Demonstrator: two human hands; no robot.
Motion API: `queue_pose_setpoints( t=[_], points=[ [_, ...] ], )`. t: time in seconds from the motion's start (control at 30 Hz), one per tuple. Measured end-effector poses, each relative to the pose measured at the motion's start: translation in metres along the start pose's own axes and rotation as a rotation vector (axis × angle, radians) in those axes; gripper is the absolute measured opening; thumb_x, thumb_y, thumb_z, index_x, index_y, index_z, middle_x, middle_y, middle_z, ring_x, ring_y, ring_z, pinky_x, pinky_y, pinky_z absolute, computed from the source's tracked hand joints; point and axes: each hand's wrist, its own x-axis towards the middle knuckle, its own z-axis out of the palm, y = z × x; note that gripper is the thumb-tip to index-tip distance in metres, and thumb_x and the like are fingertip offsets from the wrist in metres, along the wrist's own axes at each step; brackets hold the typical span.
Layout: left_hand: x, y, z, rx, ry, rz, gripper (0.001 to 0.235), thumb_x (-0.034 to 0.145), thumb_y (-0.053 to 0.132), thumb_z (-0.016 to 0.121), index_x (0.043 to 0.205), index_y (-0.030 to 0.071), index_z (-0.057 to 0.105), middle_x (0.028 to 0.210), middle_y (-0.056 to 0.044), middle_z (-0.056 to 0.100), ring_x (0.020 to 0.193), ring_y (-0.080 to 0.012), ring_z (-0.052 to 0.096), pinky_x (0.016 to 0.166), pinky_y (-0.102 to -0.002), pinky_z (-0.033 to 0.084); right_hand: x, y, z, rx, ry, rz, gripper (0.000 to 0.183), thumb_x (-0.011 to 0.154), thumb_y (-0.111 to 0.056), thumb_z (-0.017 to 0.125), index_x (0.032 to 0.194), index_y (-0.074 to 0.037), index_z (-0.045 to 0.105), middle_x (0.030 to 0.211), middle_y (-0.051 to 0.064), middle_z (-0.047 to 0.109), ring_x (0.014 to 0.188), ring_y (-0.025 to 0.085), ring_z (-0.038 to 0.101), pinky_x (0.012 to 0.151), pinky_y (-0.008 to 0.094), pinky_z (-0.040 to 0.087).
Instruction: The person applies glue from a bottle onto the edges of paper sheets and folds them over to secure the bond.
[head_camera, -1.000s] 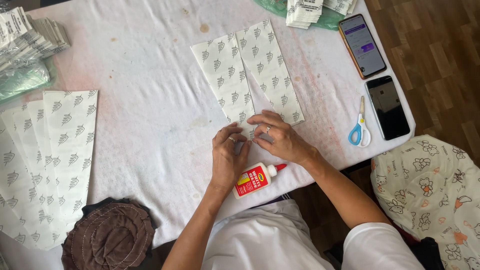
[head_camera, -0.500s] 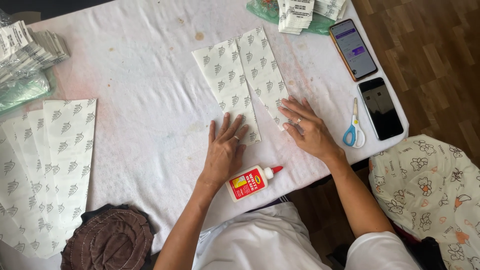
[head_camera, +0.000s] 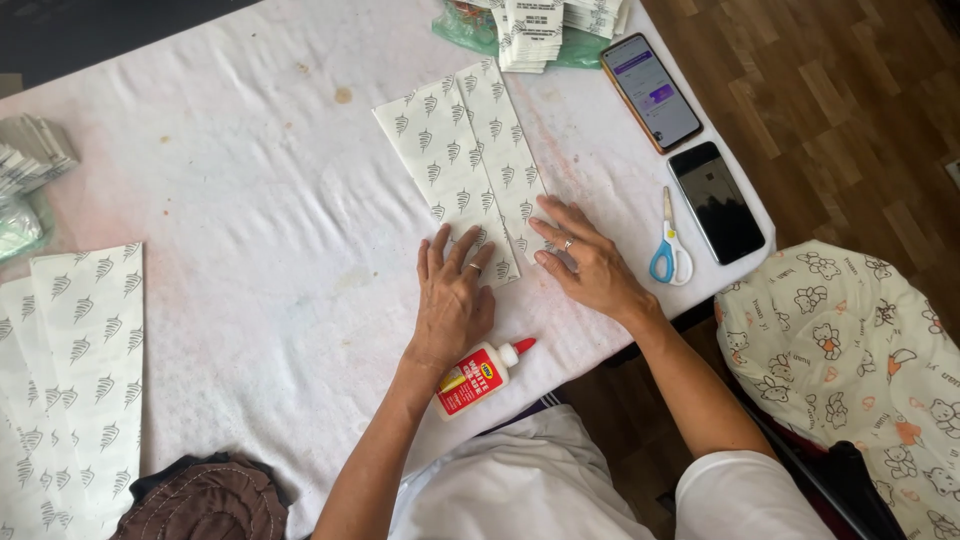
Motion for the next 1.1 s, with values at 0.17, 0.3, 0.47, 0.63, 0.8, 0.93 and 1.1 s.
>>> queue_pose_setpoints(
  t=[0.17, 0.3, 0.47, 0.63, 0.8, 0.93, 1.1],
  points=[
    [-0.011, -0.016, -0.016, -0.194, 0.187, 0.048, 0.052, 0.075, 0.008, 0.072, 0.126, 0.009, 0.071, 0.137, -0.016, 0.058, 0.139, -0.0443, 0.042, 0.117, -0.059, 0.03, 0.003, 0.084, -0.042, -0.153, 0.332, -0.059, 0.03, 0.09, 0.005, 0.069, 0.118, -0.004, 0.074, 0.139, 0.024, 0.06, 0.129, 0.045, 0.056, 0.108, 0.053, 0.044],
    [-0.033, -0.065, -0.064, -0.098, 0.502, 0.022, 0.044, 0.078, -0.004, 0.075, 0.121, 0.005, 0.073, 0.128, -0.017, 0.057, 0.127, -0.0412, 0.052, 0.112, -0.053, 0.038, -0.002, 0.15, -0.093, -0.444, 0.439, 0.219, 0.032, 0.085, 0.021, 0.066, 0.111, 0.003, 0.072, 0.137, 0.025, 0.056, 0.124, 0.05, 0.053, 0.105, 0.058, 0.041],
    [-0.117, -0.189, -0.156, 0.471, 0.664, -0.135, 0.037, 0.092, -0.001, 0.081, 0.128, -0.006, 0.077, 0.138, -0.023, 0.061, 0.131, -0.0382, 0.054, 0.109, -0.052, 0.038, -0.005, 0.181, -0.11, -0.456, 0.338, 0.296, 0.05, 0.081, 0.023, 0.049, 0.116, 0.001, 0.077, 0.142, 0.019, 0.053, 0.129, 0.042, 0.047, 0.11, 0.06, 0.034],
    [-0.162, -0.209, -0.218, 0.629, 0.275, -0.904, 0.055, 0.12, 0.018, 0.064, 0.16, -0.011, 0.039, 0.126, -0.043, 0.069, 0.11, -0.0577, 0.063, 0.082, -0.064, 0.044, -0.006, 0.187, -0.106, -0.442, 0.312, 0.323, 0.051, 0.082, 0.024, 0.051, 0.116, -0.004, 0.076, 0.146, 0.019, 0.053, 0.139, 0.043, 0.046, 0.116, 0.069, 0.018],
    [-0.15, -0.18, -0.22, 0.368, 0.071, -1.216, 0.079, 0.104, 0.059, 0.015, 0.164, 0.009, 0.027, 0.159, -0.037, 0.013, 0.144, -0.0608, 0.015, 0.109, -0.076, 0.007, -0.001, 0.169, -0.106, -0.45, 0.315, 0.325, 0.06, 0.083, 0.026, 0.046, 0.131, 0.001, 0.074, 0.149, 0.025, 0.048, 0.14, 0.045, 0.043, 0.115, 0.07, 0.015],
    [-0.123, -0.172, -0.166, 0.436, 0.059, -1.054, 0.082, 0.105, 0.051, 0.026, 0.158, -0.012, 0.019, 0.16, -0.04, 0.011, 0.141, -0.0572, -0.002, 0.104, -0.085, 0.011, 0.019, 0.121, -0.081, -0.409, 0.268, 0.256, 0.051, 0.088, 0.018, 0.047, 0.128, 0.002, 0.075, 0.147, 0.023, 0.049, 0.14, 0.043, 0.045, 0.117, 0.068, 0.019],
    [-0.06, -0.135, -0.06, 0.823, 0.378, -0.472, 0.088, 0.084, 0.052, 0.08, 0.137, -0.014, 0.058, 0.14, -0.039, 0.05, 0.128, -0.054, 0.051, 0.082, -0.063, 0.053, 0.044, 0.024, -0.015, -0.091, 0.144, -0.106, 0.038, 0.088, 0.015, 0.059, 0.12, 0.0, 0.073, 0.141, 0.028, 0.055, 0.135, 0.048, 0.052, 0.118, 0.053, 0.034]
  ],
)
